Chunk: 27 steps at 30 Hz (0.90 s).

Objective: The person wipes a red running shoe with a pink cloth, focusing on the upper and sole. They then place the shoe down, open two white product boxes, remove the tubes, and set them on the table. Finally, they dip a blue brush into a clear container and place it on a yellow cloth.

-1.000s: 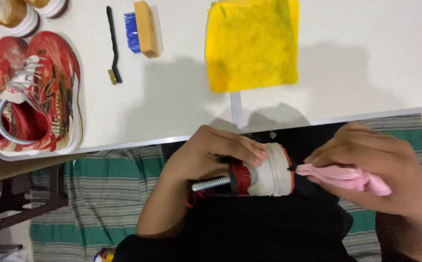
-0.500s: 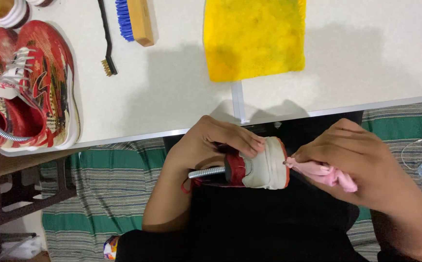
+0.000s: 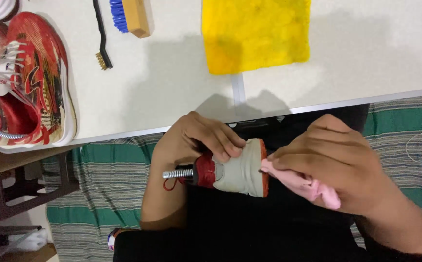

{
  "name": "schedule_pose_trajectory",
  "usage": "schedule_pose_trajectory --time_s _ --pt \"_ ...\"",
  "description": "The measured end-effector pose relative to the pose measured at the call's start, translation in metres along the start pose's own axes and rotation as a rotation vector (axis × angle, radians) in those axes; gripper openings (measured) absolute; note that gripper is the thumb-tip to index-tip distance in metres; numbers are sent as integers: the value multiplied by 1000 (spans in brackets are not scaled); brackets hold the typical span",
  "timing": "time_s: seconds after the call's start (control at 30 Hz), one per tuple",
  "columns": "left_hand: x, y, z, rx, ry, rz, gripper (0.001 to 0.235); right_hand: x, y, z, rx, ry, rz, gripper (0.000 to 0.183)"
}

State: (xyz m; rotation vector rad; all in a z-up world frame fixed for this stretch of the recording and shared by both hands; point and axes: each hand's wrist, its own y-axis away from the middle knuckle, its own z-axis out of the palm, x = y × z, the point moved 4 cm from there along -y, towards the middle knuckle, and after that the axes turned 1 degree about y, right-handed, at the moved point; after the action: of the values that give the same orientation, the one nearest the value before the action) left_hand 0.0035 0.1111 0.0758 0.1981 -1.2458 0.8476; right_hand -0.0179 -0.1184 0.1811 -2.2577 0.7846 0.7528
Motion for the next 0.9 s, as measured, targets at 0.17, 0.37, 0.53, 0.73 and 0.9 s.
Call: schedule_pose_trajectory --time_s 0.17,0.37,0.53,0.73,0.9 --pt "-9 -2 -2 61 44 22 32 8 8 2 -2 17 24 26" --pt "-17 -6 -8 28 111 43 35 28 27 6 11 -24 124 17" --pt "-23 -14 -5 88 140 -29 41 13 14 -15 89 33 186 16" --pt "-27 -24 3 184 -6 -100 29 24 11 -15 -261 423 -68 30" --pt "-30 -26 7 118 -44 -108 31 24 9 -16 -394 446 -84 23"
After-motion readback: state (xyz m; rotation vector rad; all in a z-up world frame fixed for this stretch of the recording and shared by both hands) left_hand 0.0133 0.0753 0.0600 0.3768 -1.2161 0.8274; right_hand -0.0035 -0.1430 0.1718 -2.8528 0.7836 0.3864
